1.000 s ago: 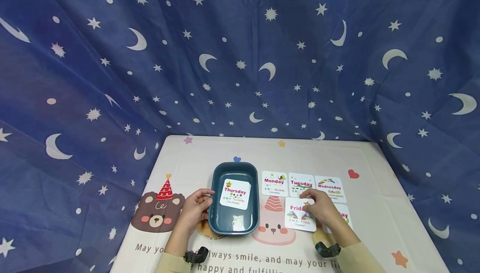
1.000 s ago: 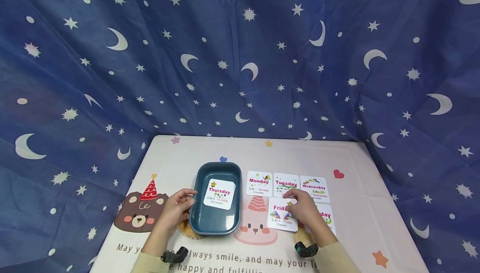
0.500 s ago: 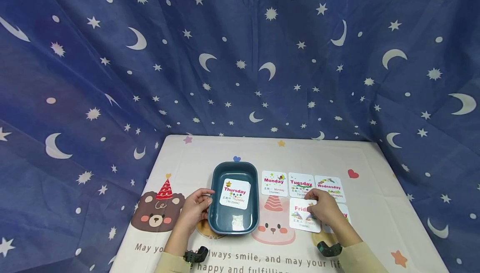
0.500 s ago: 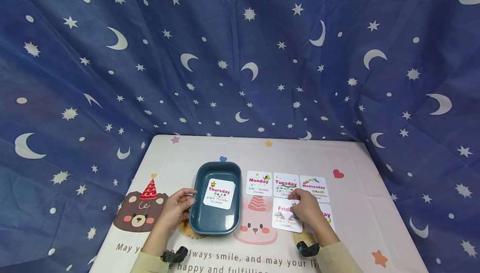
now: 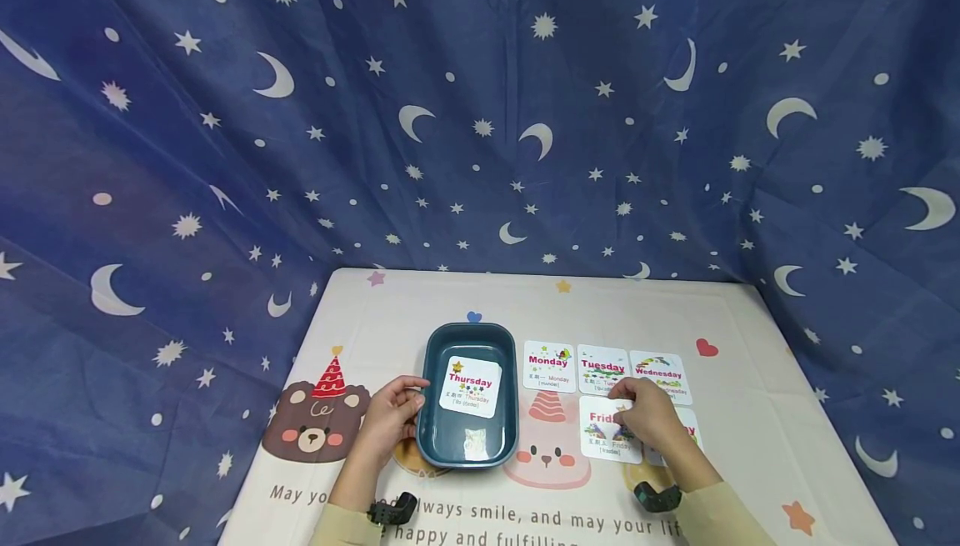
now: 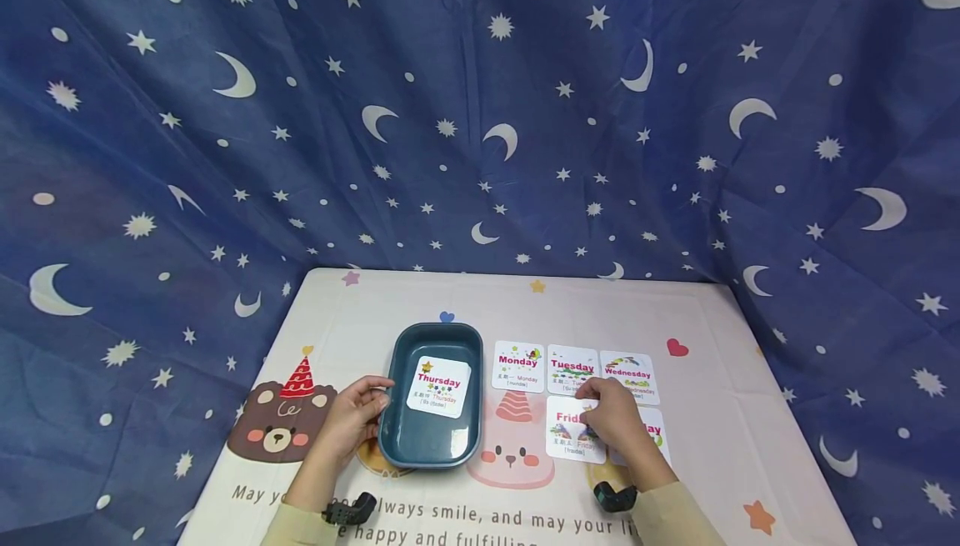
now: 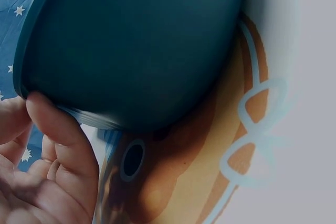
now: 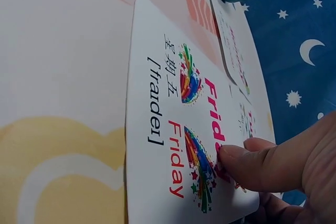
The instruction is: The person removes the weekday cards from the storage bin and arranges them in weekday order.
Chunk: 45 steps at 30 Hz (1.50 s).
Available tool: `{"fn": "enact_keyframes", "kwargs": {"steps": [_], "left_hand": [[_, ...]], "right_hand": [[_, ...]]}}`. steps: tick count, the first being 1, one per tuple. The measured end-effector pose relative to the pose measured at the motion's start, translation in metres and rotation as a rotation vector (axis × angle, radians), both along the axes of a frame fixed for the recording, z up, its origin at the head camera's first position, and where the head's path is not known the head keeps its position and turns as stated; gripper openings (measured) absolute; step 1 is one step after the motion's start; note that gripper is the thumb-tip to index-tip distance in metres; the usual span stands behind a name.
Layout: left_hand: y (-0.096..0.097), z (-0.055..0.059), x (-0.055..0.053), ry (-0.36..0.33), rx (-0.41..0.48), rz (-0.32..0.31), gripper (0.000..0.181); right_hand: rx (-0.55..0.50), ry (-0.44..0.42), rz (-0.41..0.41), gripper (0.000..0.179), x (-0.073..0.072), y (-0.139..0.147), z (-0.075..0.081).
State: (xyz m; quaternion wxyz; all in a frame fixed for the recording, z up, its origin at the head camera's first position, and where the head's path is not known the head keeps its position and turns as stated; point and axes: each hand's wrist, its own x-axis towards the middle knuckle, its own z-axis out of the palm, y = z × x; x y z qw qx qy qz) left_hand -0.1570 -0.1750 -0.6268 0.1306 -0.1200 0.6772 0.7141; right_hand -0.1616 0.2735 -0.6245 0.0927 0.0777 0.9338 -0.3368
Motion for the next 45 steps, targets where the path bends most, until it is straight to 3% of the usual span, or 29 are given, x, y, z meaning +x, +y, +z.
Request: {"fn": "enact_keyframes", "kwargs": {"steps": [31,45], "left_hand": [[0.000,0.002,0.001,0.001,0.000,0.005,0.029],[0.000,0.001,0.000,0.005,0.006,0.005,0.028]], "right_hand": [[0.056,0.042,-0.010,0.033,-0.001,0.004,-0.005],[0.042,0.019,-0.047,0.032,-0.002,0.005,0.006]]}}
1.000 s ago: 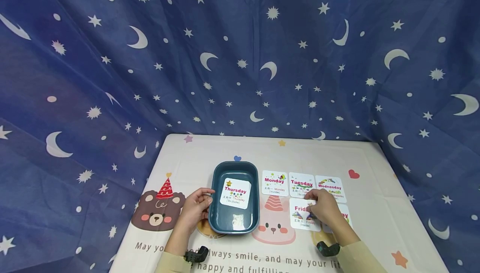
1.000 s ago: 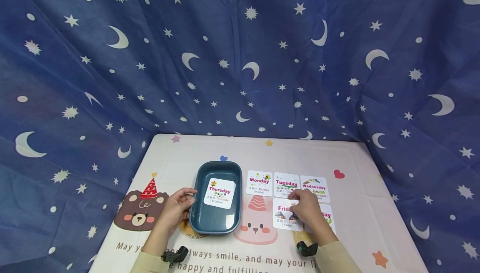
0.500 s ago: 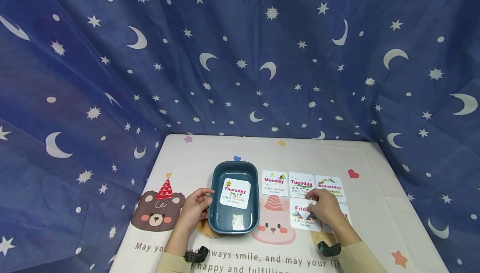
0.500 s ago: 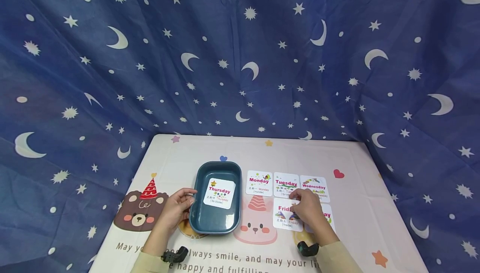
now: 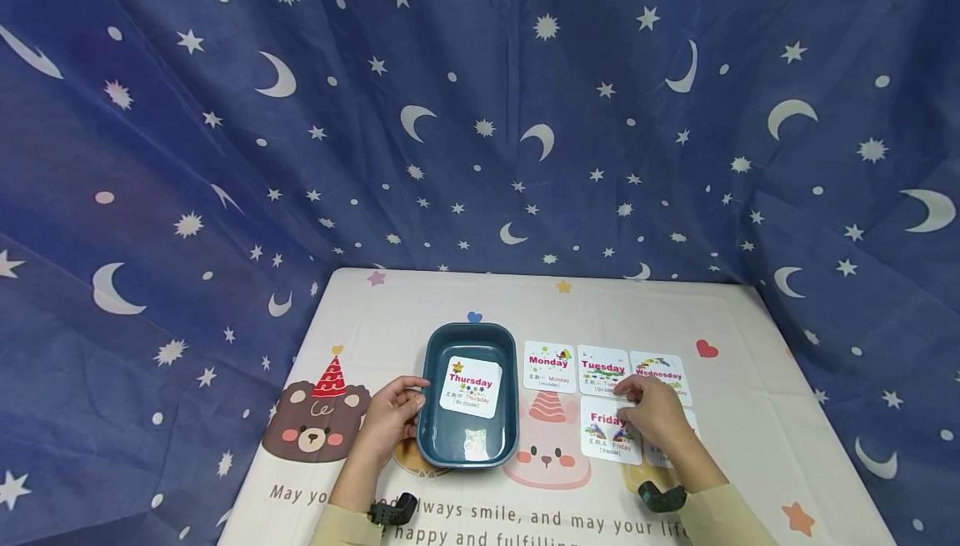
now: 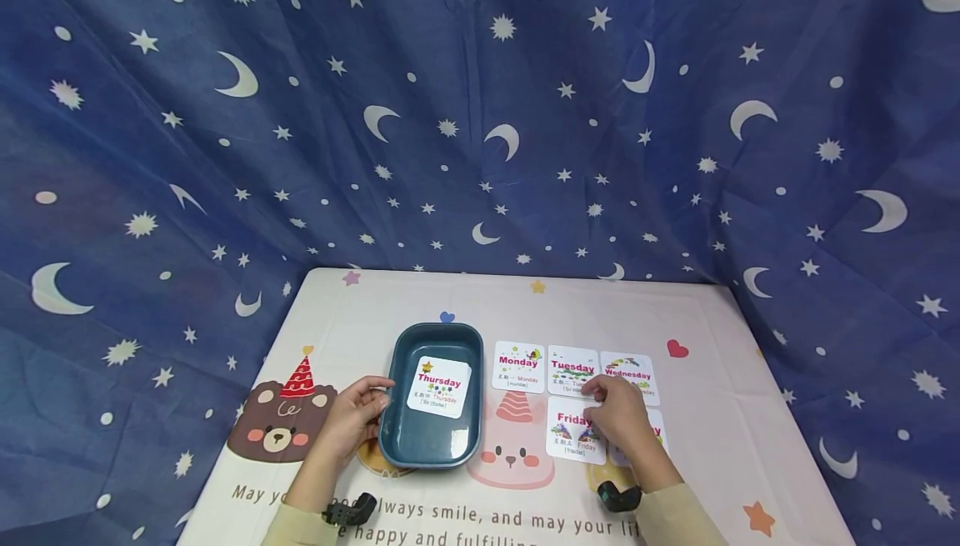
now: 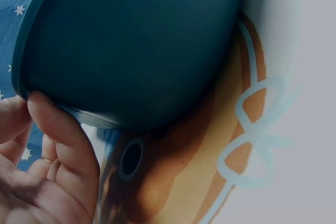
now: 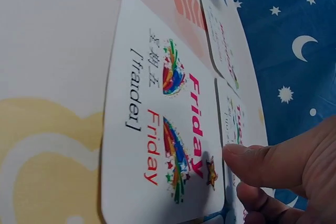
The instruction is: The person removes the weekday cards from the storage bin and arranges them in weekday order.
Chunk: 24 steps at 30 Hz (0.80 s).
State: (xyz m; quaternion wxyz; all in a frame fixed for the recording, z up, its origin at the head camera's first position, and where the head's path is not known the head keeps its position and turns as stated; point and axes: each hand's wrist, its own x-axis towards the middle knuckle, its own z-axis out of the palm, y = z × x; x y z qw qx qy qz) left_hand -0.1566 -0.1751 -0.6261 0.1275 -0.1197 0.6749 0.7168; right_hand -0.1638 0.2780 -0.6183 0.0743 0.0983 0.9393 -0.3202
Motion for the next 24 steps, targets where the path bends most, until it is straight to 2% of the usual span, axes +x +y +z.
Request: {"fn": "enact_keyframes", "kwargs": {"steps": [6,16,24], "left_hand": [[-0.001,0.000,0.000,-0.007,-0.004,0.002,0.028],[-0.001,0.000,0.001,-0.006,-0.018,0.002,0.028],[-0.001,-0.003,0.001,0.007,-0.035,-0.008,0.028]], "right_hand": [[-0.027,0.001,-0.005,0.036,-0.002,-0.002,0.001],[-0.082,0.017,0.009,0.042,-0.005,-0.016,0.011],[-0.090,0.019,0.015,0.048,-0.008,-0.030,0.011]]}}
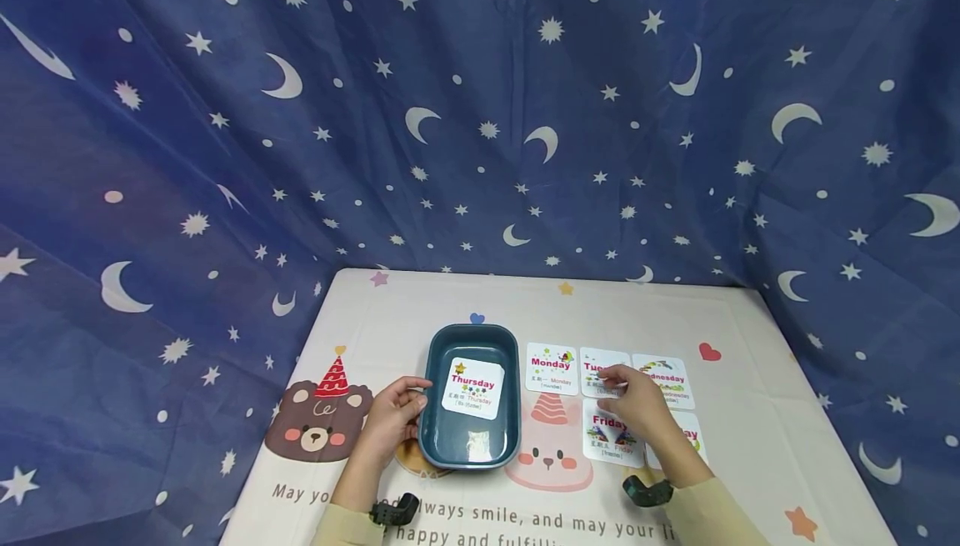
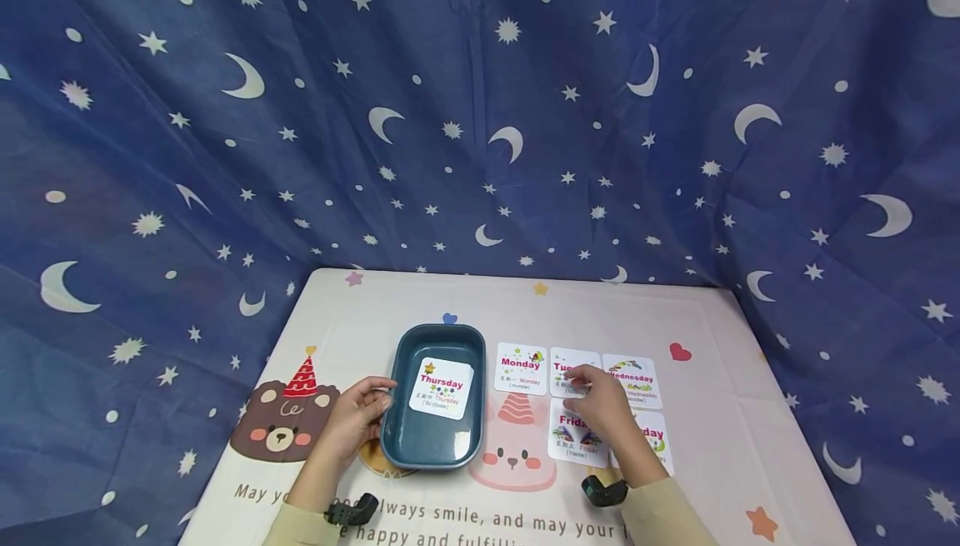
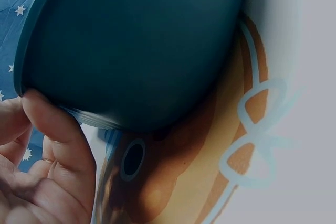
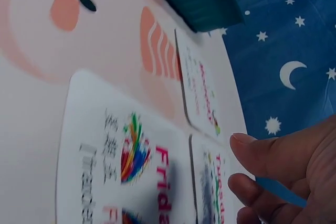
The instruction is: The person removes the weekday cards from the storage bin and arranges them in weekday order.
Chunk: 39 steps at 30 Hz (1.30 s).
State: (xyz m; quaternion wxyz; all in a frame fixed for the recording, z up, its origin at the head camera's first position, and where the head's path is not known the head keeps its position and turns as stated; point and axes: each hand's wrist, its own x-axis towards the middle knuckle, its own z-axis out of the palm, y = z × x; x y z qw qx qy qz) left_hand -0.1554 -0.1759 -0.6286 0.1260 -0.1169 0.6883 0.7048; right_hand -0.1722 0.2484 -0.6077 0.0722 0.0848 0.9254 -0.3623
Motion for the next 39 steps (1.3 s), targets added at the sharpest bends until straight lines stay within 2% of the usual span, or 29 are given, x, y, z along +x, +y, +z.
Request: {"fn": "enact_keyframes", "kwargs": {"steps": [16,27,39], "left_hand": [[0.000,0.000,0.000,-0.009,-0.003,0.014,0.028],[0.001,0.000,0.000,-0.009,-0.007,0.020,0.027],[0.002,0.002,0.000,-0.006,-0.003,0.018,0.028]], "right_hand": [[-0.135,0.030,0.047,0.061,-0.012,-0.040,0.009],[-0.172,0.043,0.037,0.066,-0.015,-0.073,0.014],[-0.299,0.074,0.037,0.074,-0.016,-0.109,0.025]]}}
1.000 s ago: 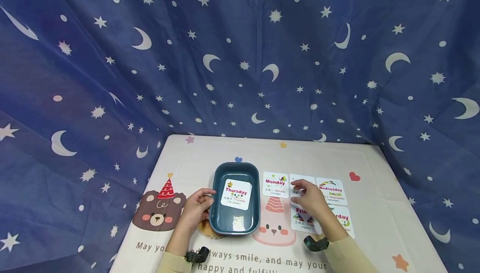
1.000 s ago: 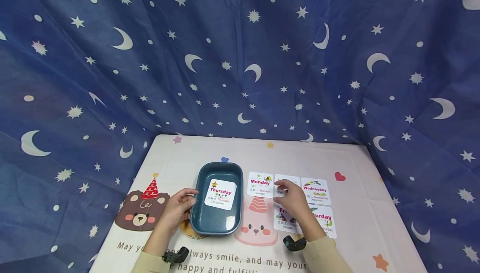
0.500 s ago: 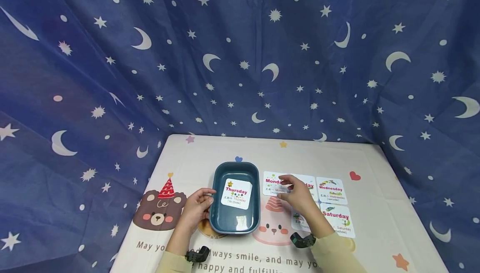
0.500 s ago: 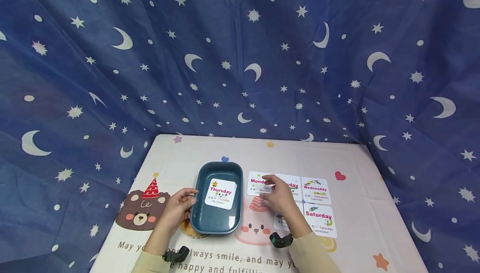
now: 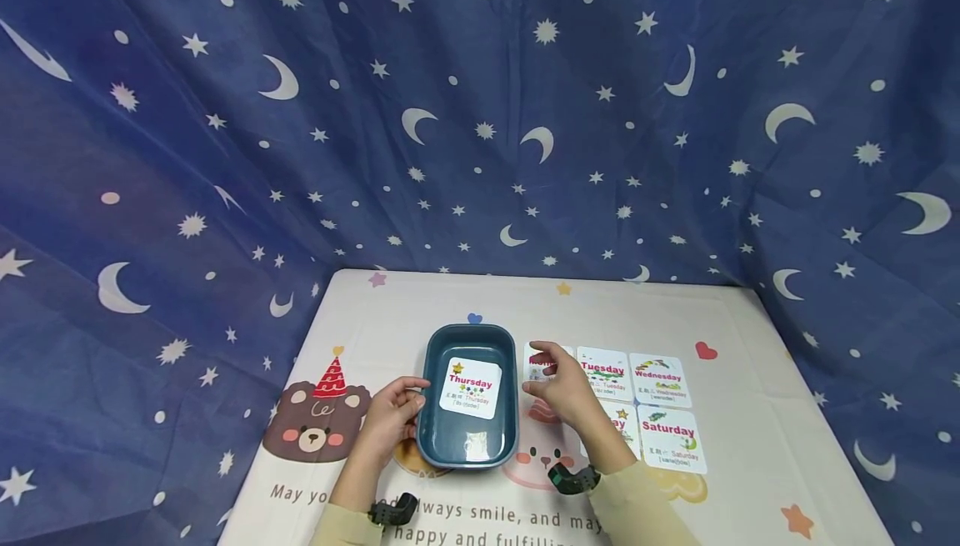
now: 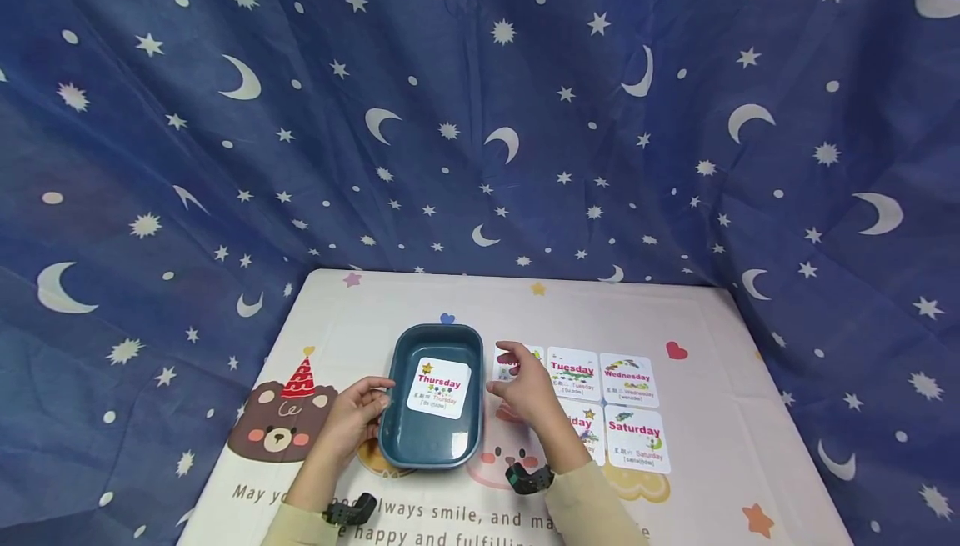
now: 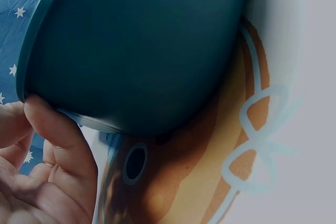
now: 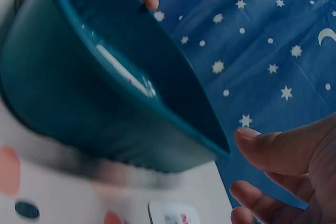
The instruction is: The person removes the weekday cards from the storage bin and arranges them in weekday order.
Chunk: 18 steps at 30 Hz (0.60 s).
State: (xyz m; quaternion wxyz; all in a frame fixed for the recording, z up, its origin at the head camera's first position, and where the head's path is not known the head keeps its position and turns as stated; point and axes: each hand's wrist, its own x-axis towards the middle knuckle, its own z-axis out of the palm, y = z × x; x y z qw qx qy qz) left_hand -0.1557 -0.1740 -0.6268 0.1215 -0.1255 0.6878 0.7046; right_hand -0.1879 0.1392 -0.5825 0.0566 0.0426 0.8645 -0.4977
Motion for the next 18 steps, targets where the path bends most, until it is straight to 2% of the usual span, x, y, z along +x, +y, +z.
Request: {"fn": "enact_keyframes", "kwargs": {"steps": [7,12,18], "left_hand": [[0.000,0.002,-0.001,-0.006,0.002,0.003,0.028],[-0.001,-0.001,-0.001,-0.004,0.001,-0.003,0.028],[-0.001,-0.001,-0.001,-0.012,-0.004,0.001,0.028]], "right_hand": [[-0.032,0.022,0.019,0.078,-0.004,-0.021,0.009],[-0.003,0.027,0.040,0.076,-0.005,-0.034,0.019],[-0.016,0.044,0.091,0.078,-0.007,-0.048,0.022]]}}
